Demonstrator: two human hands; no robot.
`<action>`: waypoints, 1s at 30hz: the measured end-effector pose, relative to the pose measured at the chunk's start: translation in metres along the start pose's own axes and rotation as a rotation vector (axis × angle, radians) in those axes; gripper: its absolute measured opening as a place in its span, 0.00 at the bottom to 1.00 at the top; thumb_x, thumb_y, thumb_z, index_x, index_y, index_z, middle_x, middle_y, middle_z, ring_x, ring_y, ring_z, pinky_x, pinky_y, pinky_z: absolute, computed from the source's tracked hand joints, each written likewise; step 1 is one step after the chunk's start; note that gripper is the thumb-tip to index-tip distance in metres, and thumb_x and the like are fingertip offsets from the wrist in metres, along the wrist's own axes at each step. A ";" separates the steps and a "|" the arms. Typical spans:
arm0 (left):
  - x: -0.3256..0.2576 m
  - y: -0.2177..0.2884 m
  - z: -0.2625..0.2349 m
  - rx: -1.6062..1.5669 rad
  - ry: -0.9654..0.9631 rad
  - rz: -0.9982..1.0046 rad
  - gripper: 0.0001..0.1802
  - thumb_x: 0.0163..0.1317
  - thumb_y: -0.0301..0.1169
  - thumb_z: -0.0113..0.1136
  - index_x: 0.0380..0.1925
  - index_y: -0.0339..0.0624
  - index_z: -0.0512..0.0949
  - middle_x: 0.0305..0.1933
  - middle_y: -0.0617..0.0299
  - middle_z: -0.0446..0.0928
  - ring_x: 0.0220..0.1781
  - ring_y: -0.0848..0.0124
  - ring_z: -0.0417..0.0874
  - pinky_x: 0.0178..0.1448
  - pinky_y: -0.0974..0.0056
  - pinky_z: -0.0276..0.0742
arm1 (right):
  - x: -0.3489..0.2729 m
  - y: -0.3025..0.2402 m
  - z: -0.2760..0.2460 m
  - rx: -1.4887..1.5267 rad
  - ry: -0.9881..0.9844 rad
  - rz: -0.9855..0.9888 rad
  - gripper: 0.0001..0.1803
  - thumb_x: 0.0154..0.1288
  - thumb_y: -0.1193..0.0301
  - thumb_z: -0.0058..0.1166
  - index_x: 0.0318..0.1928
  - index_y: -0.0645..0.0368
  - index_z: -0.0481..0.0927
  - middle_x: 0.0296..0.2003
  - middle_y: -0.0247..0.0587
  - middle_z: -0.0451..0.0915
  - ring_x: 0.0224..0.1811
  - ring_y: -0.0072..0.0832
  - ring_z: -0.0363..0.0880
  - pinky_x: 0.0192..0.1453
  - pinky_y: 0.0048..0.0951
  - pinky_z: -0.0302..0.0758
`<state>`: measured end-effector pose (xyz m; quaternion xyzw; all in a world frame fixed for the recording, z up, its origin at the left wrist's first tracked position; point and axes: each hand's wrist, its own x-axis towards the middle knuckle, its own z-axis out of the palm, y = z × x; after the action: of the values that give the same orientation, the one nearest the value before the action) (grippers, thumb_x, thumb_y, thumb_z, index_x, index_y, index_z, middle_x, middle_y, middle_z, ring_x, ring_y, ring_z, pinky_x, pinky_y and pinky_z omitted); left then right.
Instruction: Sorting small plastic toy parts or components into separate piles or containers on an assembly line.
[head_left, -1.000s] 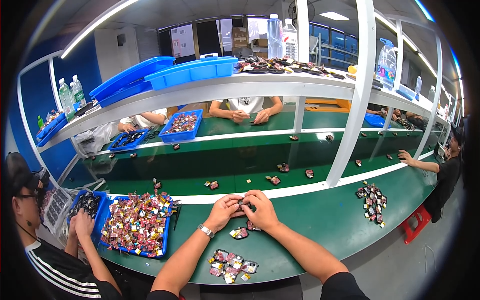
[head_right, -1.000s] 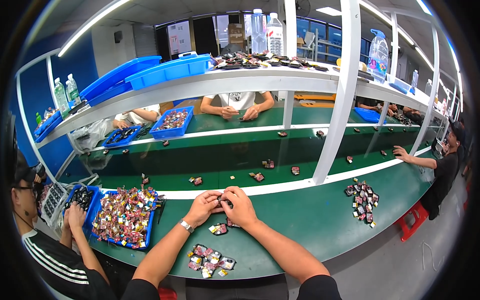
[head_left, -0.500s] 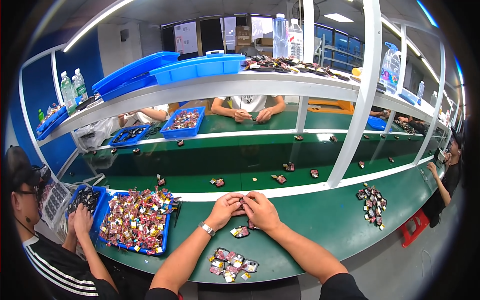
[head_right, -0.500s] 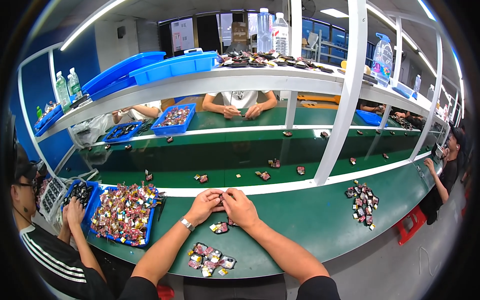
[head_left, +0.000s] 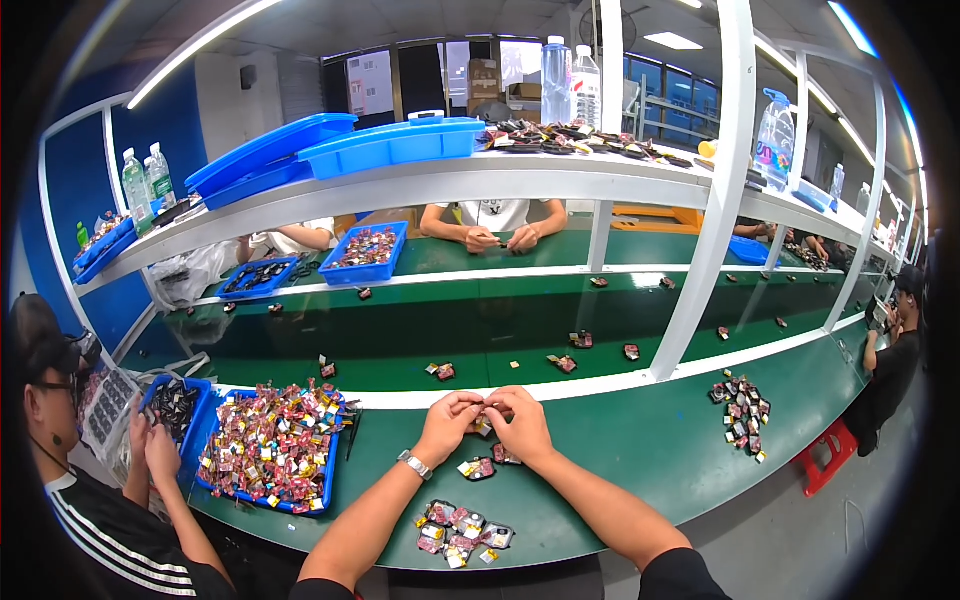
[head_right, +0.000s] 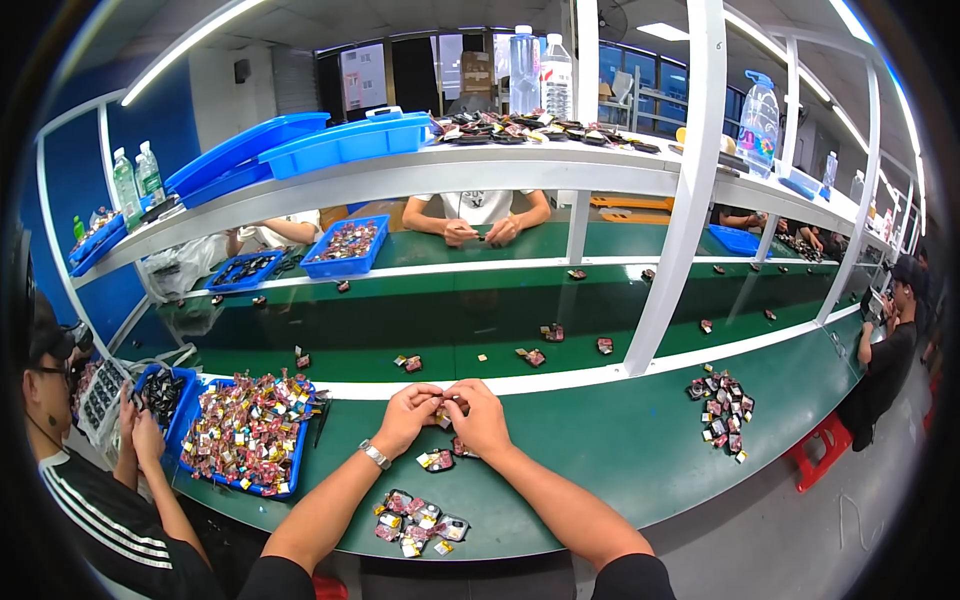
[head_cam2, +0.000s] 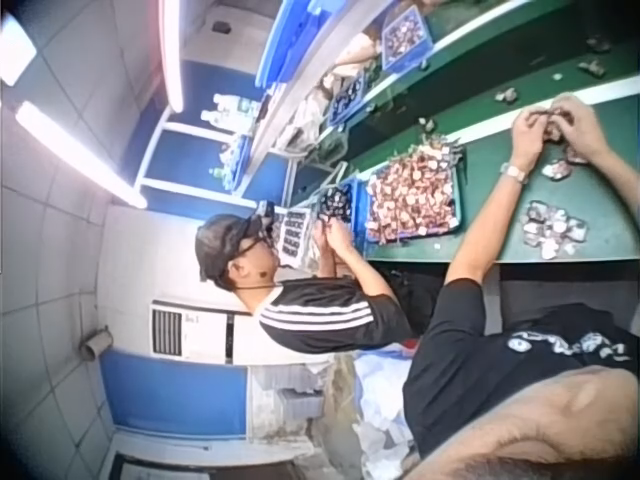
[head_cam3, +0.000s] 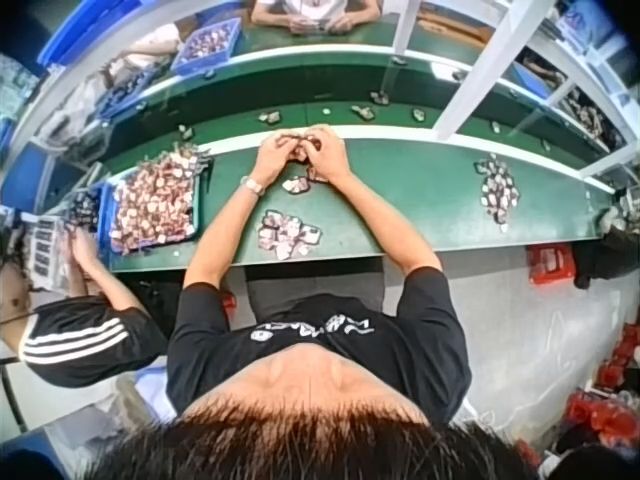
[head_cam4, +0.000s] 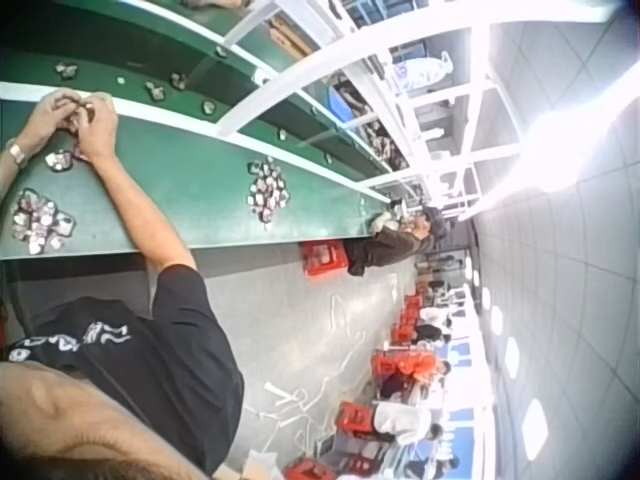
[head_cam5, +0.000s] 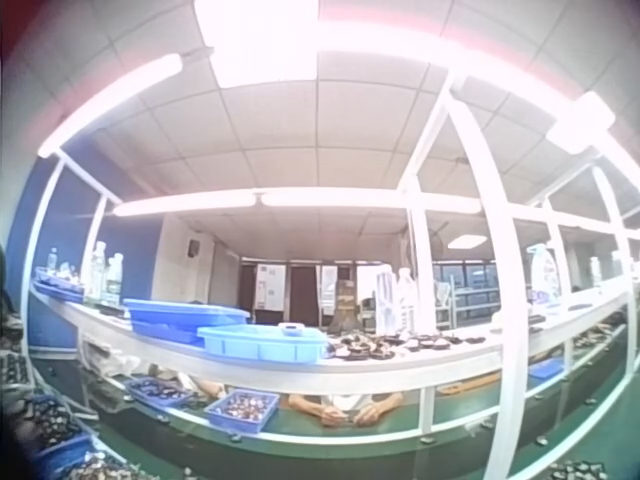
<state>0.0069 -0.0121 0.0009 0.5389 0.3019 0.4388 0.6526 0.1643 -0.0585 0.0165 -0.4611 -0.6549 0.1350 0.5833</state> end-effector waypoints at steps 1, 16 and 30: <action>0.000 -0.001 0.001 0.040 -0.001 0.035 0.09 0.68 0.24 0.54 0.47 0.35 0.75 0.44 0.59 0.81 0.44 0.74 0.83 0.44 0.70 0.83 | 0.001 -0.001 0.000 0.002 -0.001 -0.001 0.06 0.58 0.79 0.60 0.37 0.64 0.81 0.38 0.43 0.79 0.30 0.29 0.83 0.35 0.27 0.81; -0.002 0.003 -0.001 -0.049 -0.150 0.023 0.18 0.64 0.17 0.52 0.54 0.34 0.71 0.53 0.57 0.76 0.52 0.73 0.79 0.54 0.68 0.80 | -0.002 -0.007 -0.005 -0.256 0.014 -0.133 0.05 0.55 0.79 0.61 0.34 0.60 0.83 0.36 0.40 0.80 0.32 0.36 0.83 0.37 0.32 0.82; 0.002 0.000 -0.002 -0.088 -0.106 0.019 0.23 0.66 0.21 0.52 0.61 0.34 0.65 0.66 0.47 0.67 0.62 0.58 0.76 0.62 0.58 0.78 | 0.065 0.098 -0.027 -0.307 0.222 0.350 0.02 0.52 0.76 0.61 0.29 0.60 0.83 0.33 0.49 0.81 0.37 0.45 0.82 0.44 0.42 0.77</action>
<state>0.0059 -0.0097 0.0009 0.5353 0.2422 0.4286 0.6864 0.2389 0.0338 -0.0038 -0.6627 -0.5099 0.0815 0.5424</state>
